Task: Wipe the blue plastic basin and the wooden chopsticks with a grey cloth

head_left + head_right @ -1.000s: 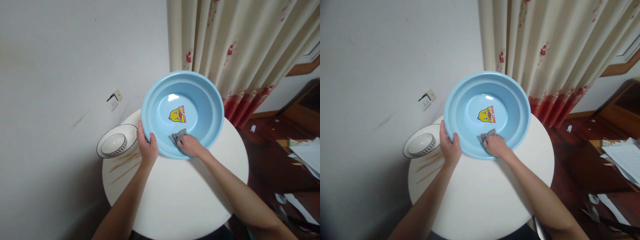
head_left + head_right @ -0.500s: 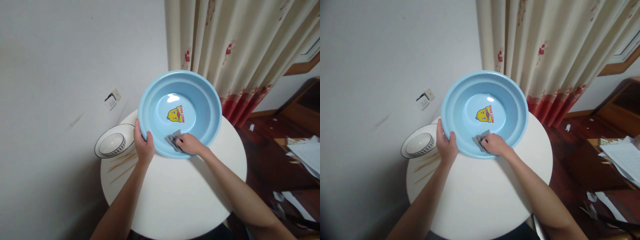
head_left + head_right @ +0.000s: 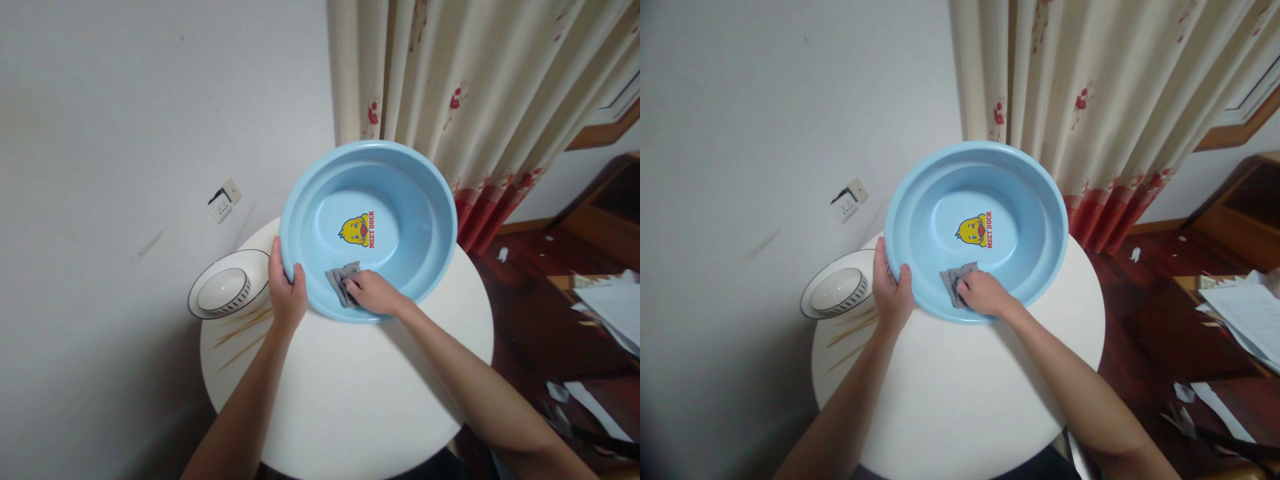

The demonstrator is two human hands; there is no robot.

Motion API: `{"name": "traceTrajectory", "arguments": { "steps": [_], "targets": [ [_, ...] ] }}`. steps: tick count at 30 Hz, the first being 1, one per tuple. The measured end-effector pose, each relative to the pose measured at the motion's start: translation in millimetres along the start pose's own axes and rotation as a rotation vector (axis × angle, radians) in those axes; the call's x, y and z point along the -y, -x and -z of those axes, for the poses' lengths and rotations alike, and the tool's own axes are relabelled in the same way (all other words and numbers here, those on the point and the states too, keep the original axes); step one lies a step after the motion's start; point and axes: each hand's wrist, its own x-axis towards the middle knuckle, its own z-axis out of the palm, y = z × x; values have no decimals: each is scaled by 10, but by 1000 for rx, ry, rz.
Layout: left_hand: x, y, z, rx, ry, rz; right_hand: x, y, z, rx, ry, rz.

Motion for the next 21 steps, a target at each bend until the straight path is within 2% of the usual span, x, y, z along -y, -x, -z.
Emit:
{"name": "traceTrajectory", "arguments": {
  "steps": [3, 6, 8, 10, 12, 14, 19, 21],
  "targets": [
    [-7, 2, 6, -2, -9, -4, 22, -2, -29, -40, -137, 131],
    [-12, 6, 8, -1, -19, -9, -2, -13, -59, -43, -163, 102],
    [-10, 11, 5, 2, -15, -18, -37, -22, -67, -5, -114, 2],
    [-8, 19, -1, 7, -3, -18, -73, -25, -61, 1, -18, -171],
    [-7, 27, -10, 9, 1, -10, -100, -18, -41, -39, 93, -347],
    [-2, 31, -17, 13, -1, 5, -113, -5, -11, -76, 170, -454],
    [44, 29, -21, 20, 3, 11, -129, 15, 73, -85, 240, -530],
    [63, 31, -19, 25, -5, -4, -136, 11, 91, -48, 250, -528]
  ]
}}
